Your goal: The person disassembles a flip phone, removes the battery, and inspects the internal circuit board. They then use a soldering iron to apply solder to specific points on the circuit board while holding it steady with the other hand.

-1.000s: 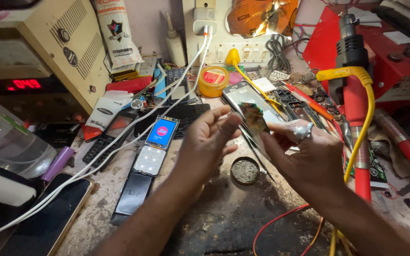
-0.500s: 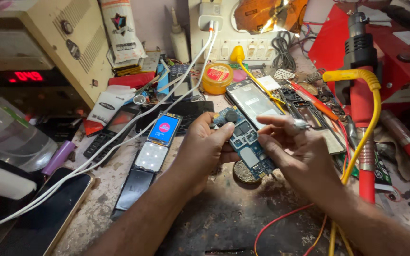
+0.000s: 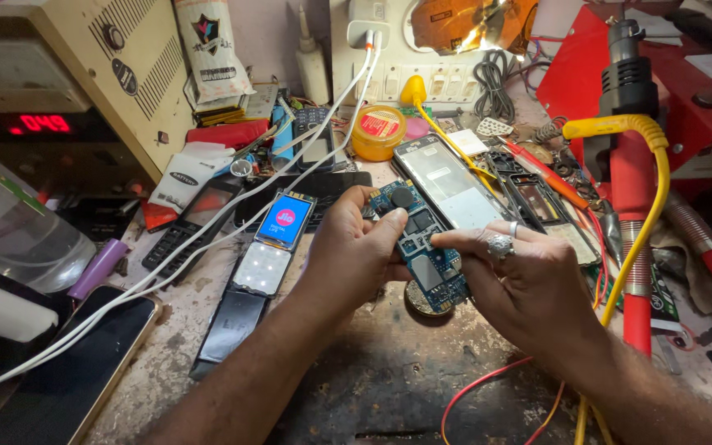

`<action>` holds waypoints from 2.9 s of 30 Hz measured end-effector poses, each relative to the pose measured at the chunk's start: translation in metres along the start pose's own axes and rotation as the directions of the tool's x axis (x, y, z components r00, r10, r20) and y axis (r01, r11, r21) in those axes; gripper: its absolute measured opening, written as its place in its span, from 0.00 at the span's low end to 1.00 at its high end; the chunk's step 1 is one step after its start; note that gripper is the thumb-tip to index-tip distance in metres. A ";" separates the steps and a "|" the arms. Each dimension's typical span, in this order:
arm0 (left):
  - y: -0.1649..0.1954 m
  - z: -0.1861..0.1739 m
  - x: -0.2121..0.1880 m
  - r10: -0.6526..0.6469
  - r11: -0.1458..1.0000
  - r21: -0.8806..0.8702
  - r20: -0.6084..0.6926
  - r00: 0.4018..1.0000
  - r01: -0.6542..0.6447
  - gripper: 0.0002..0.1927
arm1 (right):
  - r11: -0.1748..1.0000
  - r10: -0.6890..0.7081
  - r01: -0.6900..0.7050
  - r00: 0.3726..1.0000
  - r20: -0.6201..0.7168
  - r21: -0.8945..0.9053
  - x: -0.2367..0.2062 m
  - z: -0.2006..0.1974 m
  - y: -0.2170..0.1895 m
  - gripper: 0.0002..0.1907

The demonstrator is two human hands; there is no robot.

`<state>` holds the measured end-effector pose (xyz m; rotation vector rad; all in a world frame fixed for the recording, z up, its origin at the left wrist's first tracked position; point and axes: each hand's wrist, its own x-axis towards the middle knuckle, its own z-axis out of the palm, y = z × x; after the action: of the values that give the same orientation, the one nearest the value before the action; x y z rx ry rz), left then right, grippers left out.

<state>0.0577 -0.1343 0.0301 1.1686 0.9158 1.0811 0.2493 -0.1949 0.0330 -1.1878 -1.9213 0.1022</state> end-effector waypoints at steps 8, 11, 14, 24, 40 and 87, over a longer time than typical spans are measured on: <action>-0.001 0.001 0.016 0.021 0.986 0.167 -0.106 0.994 -0.003 0.17 | 0.998 -0.015 0.019 0.997 -0.078 0.055 0.017 0.001 0.031 0.38; 0.000 -0.009 0.024 0.107 0.981 0.175 -0.120 0.987 -0.085 0.16 | 0.930 -0.291 0.213 0.924 -0.248 -0.298 0.026 -0.011 0.036 0.39; -0.002 -0.020 0.030 0.148 0.986 0.100 -0.130 0.980 -0.136 0.16 | 0.908 -0.063 -0.050 0.965 -0.254 -0.416 0.035 -0.024 0.041 0.30; -0.009 -0.017 0.032 0.217 0.969 0.147 -0.134 0.967 -0.197 0.20 | 0.699 0.581 -0.326 0.778 0.239 -0.637 0.042 -0.036 0.062 0.14; -0.023 -0.048 0.018 0.217 0.962 0.146 0.102 0.971 -0.230 0.32 | 0.443 0.387 0.132 0.864 0.322 -0.887 0.020 0.028 0.054 0.13; -0.035 -0.036 0.014 0.219 0.969 0.096 0.085 0.972 -0.227 0.36 | 0.888 0.184 -0.233 0.970 0.157 0.396 0.013 0.020 0.047 0.18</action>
<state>0.0333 -0.1135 -0.0110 1.4155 0.8050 1.1725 0.2656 -0.1528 0.0062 -1.1091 -1.7455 0.6748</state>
